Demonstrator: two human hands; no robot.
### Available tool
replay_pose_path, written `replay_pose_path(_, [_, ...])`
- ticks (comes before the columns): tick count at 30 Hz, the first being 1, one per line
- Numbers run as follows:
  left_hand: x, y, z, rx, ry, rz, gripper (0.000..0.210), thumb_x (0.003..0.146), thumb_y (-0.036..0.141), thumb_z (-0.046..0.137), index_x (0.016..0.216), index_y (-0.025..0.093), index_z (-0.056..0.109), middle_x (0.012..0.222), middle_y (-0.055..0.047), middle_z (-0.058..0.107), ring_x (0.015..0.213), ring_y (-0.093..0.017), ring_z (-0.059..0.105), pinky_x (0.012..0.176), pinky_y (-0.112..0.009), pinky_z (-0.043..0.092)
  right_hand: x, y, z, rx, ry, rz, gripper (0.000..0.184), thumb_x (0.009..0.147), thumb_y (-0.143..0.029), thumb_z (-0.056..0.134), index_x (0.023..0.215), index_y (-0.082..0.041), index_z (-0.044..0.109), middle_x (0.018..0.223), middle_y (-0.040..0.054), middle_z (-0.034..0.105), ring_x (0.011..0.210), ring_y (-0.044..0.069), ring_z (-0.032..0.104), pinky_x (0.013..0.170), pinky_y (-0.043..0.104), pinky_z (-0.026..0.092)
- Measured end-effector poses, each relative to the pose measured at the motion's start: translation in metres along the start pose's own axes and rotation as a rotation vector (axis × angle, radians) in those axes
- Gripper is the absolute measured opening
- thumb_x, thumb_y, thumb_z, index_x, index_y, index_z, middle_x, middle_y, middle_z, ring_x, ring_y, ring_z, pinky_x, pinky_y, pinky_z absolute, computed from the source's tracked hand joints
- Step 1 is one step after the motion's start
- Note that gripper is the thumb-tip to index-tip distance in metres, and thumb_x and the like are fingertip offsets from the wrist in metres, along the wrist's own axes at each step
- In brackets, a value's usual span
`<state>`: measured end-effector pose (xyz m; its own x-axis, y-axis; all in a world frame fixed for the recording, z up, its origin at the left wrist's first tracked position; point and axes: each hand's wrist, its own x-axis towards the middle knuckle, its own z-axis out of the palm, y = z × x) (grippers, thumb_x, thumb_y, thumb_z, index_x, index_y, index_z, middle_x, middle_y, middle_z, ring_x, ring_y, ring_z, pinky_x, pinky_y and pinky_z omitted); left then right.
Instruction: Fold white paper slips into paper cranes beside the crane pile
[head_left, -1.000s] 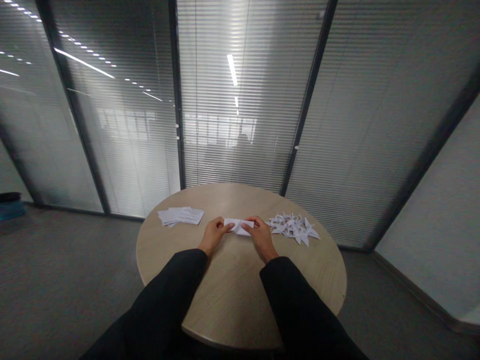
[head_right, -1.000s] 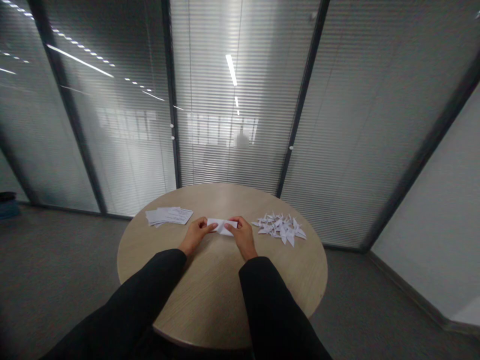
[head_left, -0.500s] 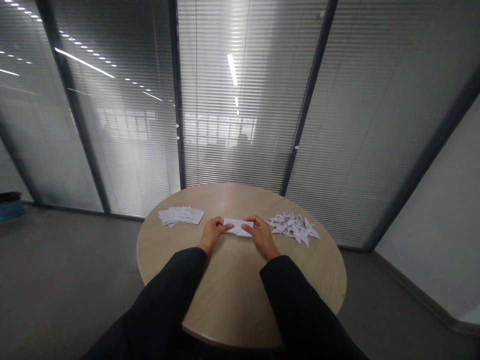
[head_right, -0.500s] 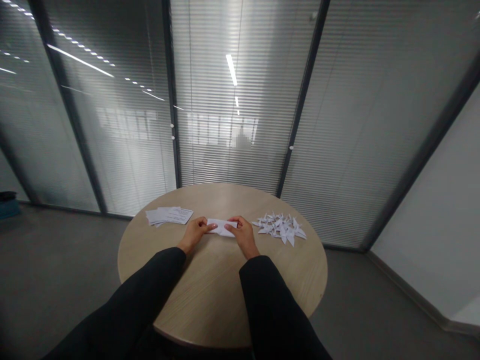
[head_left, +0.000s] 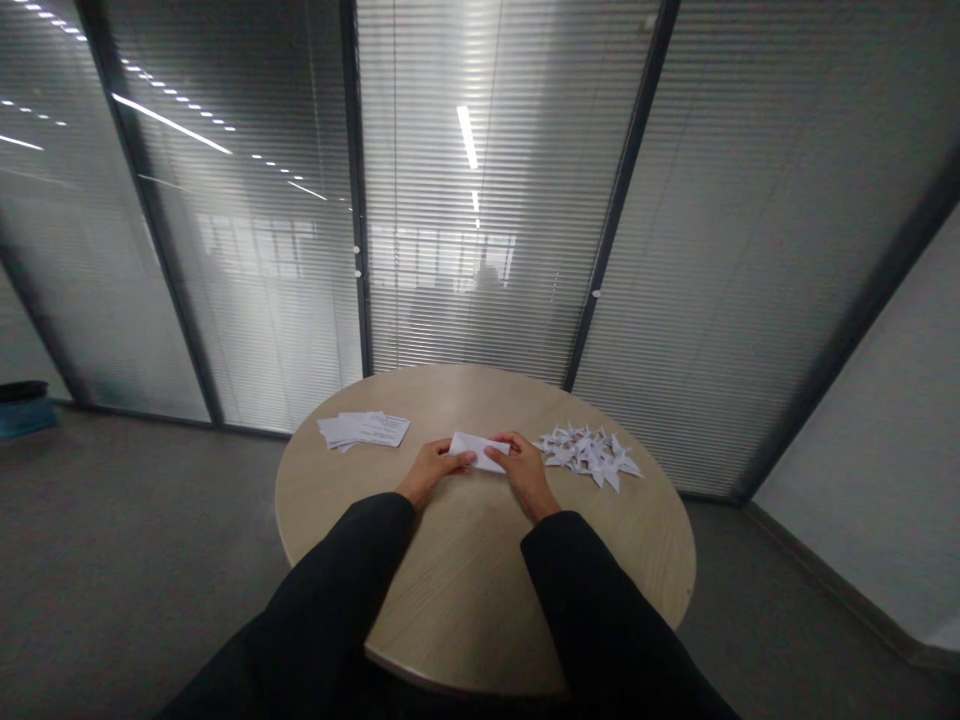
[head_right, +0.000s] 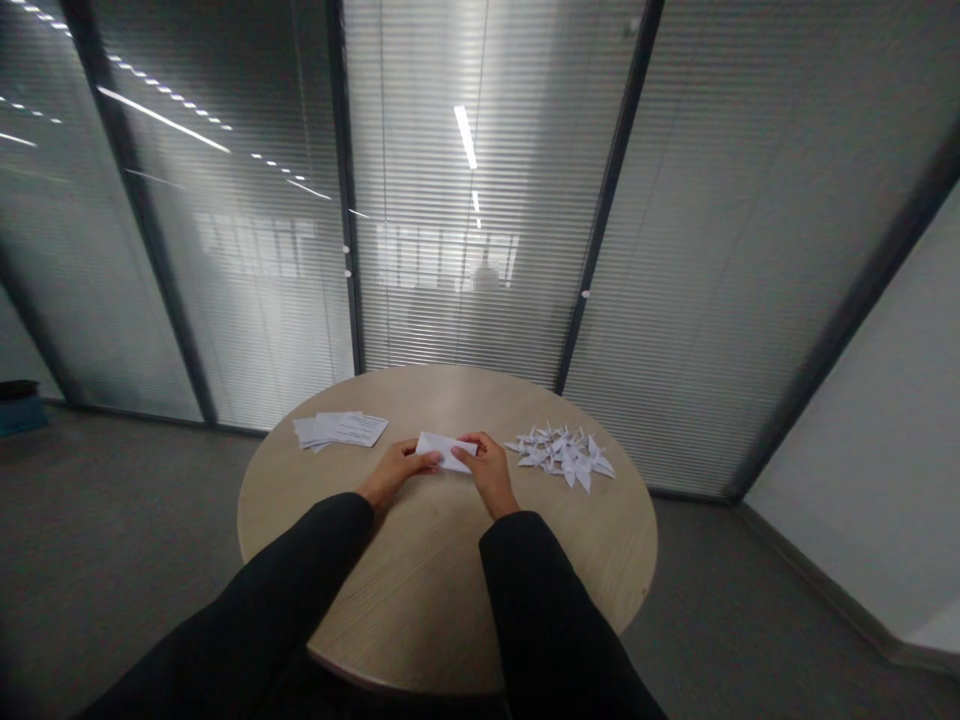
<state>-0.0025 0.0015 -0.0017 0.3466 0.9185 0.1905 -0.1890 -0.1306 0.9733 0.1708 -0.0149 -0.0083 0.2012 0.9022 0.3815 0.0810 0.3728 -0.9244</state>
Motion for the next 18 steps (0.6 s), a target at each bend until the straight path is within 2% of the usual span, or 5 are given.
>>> replay_pose_path(3, [-0.0036,0.001,0.0045,-0.042,-0.054,-0.084,0.045,0.048,0.036,0.085,0.08,0.008,0.072,0.076,-0.008,0.07,0.068,-0.016,0.062,0.073,-0.03,0.05,0.0004,0.0016,0.0003,0.016,0.01,0.009,0.037,0.055,-0.042,0.079,0.08,-0.019,0.062,0.073,0.0029,0.067,0.069,0.021,0.062,0.063,0.032,0.048])
replay_pose_path(8, [-0.0031,-0.0006,0.0044,-0.104,-0.019,-0.149,0.044,0.044,0.033,0.087,0.077,0.007,0.073,0.074,-0.009,0.071,0.066,-0.016,0.064,0.077,-0.032,0.052,0.0009,0.0022,0.0008,0.034,0.0,0.001,0.037,0.056,-0.042,0.079,0.08,-0.019,0.062,0.074,0.0027,0.068,0.069,0.021,0.063,0.064,0.032,0.048])
replay_pose_path(13, [-0.0036,-0.0006,0.0036,-0.149,-0.044,-0.154,0.045,0.047,0.031,0.087,0.082,0.007,0.073,0.082,-0.01,0.072,0.073,-0.017,0.066,0.084,-0.032,0.051,0.0011,0.002,0.0004,0.025,0.013,-0.001,0.039,0.055,-0.043,0.079,0.08,-0.019,0.062,0.072,0.003,0.068,0.068,0.021,0.063,0.062,0.031,0.048])
replay_pose_path(18, [-0.0023,-0.0026,0.0016,-0.161,0.03,-0.1,0.046,0.047,0.028,0.087,0.085,0.008,0.069,0.083,-0.009,0.071,0.073,-0.017,0.066,0.08,-0.032,0.052,0.0,0.0009,0.0015,0.021,0.012,0.015,0.037,0.055,-0.041,0.078,0.081,-0.019,0.063,0.075,0.0031,0.068,0.07,0.021,0.063,0.062,0.03,0.048])
